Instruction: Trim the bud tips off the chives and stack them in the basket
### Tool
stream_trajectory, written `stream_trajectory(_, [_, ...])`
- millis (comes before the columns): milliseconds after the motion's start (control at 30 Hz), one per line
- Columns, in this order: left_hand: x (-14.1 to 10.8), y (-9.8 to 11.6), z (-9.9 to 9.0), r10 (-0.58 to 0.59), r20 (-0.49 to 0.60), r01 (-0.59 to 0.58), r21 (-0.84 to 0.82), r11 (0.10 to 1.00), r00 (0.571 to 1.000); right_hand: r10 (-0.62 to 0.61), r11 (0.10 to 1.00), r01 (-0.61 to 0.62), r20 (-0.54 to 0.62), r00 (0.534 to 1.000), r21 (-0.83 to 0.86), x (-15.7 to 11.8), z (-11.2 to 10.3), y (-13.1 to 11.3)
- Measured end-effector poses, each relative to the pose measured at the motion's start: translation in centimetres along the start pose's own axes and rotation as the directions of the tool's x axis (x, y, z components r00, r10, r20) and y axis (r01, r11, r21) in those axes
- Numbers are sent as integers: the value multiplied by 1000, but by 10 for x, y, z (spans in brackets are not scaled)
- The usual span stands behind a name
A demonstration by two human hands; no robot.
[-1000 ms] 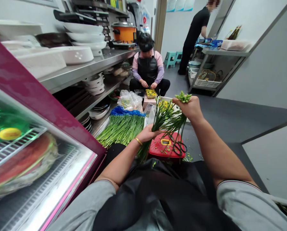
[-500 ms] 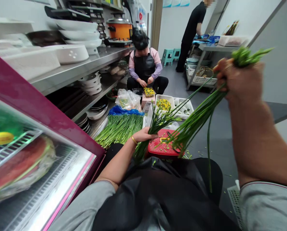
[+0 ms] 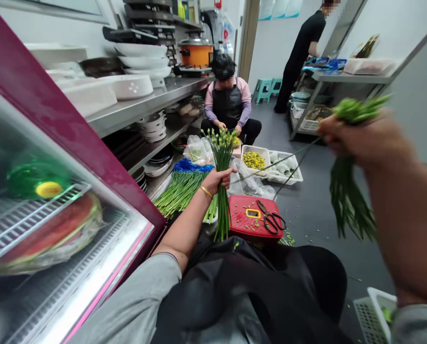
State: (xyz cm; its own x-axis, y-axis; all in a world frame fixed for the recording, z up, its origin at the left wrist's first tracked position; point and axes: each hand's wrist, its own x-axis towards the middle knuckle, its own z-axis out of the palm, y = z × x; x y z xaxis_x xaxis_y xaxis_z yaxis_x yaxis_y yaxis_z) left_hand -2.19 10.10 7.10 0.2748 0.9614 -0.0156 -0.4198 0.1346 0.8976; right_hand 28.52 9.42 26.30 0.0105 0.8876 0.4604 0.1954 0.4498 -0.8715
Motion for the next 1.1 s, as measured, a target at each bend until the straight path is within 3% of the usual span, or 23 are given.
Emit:
stream_trajectory(33, [1, 4, 6, 19, 11, -19, -14, 1000, 1000, 99, 994, -100, -3, 995, -41, -10, 27, 8])
stream_trajectory(67, [1, 7, 11, 37, 10, -37, -25, 999, 999, 120, 992, -119, 12, 993, -33, -19, 48, 15])
stream_trajectory(133, [0, 11, 20, 58, 7, -58, -32, 998, 998, 183, 983, -180, 93, 979, -36, -30, 73, 24])
stream_trajectory(233, [-5, 9, 35, -4, 106, 1, 26, 1000, 994, 230, 972, -233, 233, 945, -16, -38, 85, 33])
stream_trajectory(333, [-12, -2, 52, -117, 232, 99, 87, 991, 966, 240, 960, -267, 249, 938, 79, -39, 96, 45])
stream_trajectory(500, [-17, -17, 66, -109, 226, 107, 20, 994, 968, 256, 913, -314, 233, 938, 262, -38, 121, 69])
stream_trajectory(667, [-21, -15, 61, -42, 180, 44, -6, 999, 983, 258, 852, -365, 305, 917, 376, -45, 130, 77])
stream_trajectory(800, [-22, -19, 58, -75, 154, 76, -2, 997, 985, 281, 805, -416, 346, 895, 423, -53, 134, 80])
stream_trajectory(933, [-21, -28, 54, -85, 123, 89, -25, 996, 989, 266, 842, -372, 301, 916, 390, -55, 132, 80])
stream_trajectory(1100, [-18, -28, 56, -60, 174, 69, -50, 996, 983, 244, 898, -318, 257, 935, 303, -54, 126, 76])
